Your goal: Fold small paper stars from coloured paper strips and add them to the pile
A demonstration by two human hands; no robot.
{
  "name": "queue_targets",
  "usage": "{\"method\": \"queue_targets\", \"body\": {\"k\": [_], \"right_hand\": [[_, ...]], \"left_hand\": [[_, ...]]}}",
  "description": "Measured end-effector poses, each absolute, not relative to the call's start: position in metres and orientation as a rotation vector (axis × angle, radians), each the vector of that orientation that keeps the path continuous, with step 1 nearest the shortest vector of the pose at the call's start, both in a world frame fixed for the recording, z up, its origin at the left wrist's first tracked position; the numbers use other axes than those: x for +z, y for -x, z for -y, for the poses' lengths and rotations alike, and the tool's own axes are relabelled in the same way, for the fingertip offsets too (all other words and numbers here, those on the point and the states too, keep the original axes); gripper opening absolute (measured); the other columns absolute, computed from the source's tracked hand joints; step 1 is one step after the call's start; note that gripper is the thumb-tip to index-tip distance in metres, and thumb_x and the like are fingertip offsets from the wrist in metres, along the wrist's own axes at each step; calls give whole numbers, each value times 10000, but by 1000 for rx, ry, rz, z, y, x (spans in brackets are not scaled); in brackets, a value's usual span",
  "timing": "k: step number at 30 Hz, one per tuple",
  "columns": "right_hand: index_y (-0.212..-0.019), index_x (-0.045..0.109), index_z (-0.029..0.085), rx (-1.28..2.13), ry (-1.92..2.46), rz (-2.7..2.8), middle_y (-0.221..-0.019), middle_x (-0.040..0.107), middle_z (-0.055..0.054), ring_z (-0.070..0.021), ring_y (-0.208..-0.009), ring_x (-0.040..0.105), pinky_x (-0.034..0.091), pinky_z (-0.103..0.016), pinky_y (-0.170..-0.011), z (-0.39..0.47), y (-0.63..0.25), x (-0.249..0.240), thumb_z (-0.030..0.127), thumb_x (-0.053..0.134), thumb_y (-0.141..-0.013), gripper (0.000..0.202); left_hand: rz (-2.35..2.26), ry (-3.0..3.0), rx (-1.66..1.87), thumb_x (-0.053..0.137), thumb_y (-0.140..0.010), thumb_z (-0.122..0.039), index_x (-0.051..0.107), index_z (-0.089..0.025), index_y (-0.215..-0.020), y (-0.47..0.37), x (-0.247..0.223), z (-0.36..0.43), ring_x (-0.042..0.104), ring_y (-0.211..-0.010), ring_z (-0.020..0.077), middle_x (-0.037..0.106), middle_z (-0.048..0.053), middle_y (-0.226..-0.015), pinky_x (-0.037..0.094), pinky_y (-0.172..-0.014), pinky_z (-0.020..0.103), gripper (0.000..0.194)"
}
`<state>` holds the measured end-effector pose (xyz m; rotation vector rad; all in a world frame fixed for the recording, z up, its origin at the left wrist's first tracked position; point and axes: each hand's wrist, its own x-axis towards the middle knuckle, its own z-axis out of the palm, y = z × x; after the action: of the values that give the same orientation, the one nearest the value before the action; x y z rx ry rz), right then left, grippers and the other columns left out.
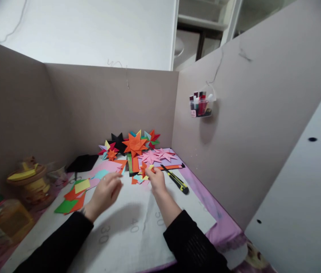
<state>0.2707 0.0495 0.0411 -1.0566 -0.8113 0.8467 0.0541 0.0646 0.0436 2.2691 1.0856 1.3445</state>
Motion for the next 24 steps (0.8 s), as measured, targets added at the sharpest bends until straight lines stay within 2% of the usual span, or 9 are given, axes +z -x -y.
{"method": "queue_targets", "body": {"k": [3, 6, 9, 12, 15, 18, 20, 24], "right_hand": [[-658, 558, 153, 877, 1046, 836, -532, 494, 35, -91, -487, 405, 327, -220, -483, -46, -272, 44, 399, 688, -586, 288], [-644, 565, 156, 886, 1058, 945, -570, 523, 27, -98, -520, 427, 344, -223, -518, -40, -266, 45, 373, 671, -621, 243], [-637, 574, 160, 935, 1059, 983, -579, 532, 23, -101, -531, 428, 347, -226, -528, -38, -260, 43, 346, 652, -645, 202], [-671, 605, 158, 986, 1046, 966, -604, 559, 13, -108, -545, 439, 351, -232, -530, -38, -259, 41, 342, 657, -647, 193], [-659, 604, 163, 1006, 1063, 932, -594, 560, 11, -117, -550, 447, 358, -239, -529, -38, -259, 41, 351, 672, -632, 202], [-631, 591, 168, 1009, 1076, 926, -584, 555, 7, -122, -550, 452, 364, -242, -528, -37, -259, 43, 357, 677, -625, 209], [-621, 583, 170, 1017, 1076, 931, -584, 554, 4, -123, -548, 453, 365, -242, -527, -36, -258, 45, 361, 675, -624, 212], [-624, 585, 170, 1016, 1101, 932, -596, 563, -4, -124, -550, 452, 359, -241, -521, -36, -258, 46, 365, 671, -624, 214]], "left_hand": [[-1564, -2228, 1083, 513, -751, -135, 583, -186, -940, -43, 34, -115, 564, -938, 232, 610, 100, -1020, 432, -835, 352, 208], [-1756, -2110, 869, 506, -737, -185, 596, -156, -895, -37, 26, -168, 574, -901, 236, 632, 118, -981, 407, -812, 316, 184], [-1785, -2060, 835, 430, -789, -278, 595, -168, -805, -45, 23, -204, 578, -884, 246, 654, 115, -891, 401, -759, 309, 199], [-1769, -2023, 752, 537, -702, -319, 573, -173, -693, -58, 23, -221, 594, -759, 239, 649, 93, -719, 403, -675, 298, 151], [-1702, -1990, 691, 659, -547, -256, 546, -174, -647, -68, 21, -226, 585, -638, 225, 627, 69, -632, 397, -604, 298, 172], [-1664, -1927, 714, 655, -492, -183, 542, -176, -728, -74, 20, -225, 570, -574, 212, 610, 48, -608, 384, -550, 295, 261], [-1647, -1869, 729, 643, -487, -172, 540, -172, -732, -77, 21, -223, 545, -512, 195, 572, 21, -539, 371, -509, 285, 265], [-1579, -1790, 808, 596, -576, -256, 500, -177, -585, -82, 36, -208, 478, -463, 138, 488, -17, -462, 337, -461, 245, 125]]}}
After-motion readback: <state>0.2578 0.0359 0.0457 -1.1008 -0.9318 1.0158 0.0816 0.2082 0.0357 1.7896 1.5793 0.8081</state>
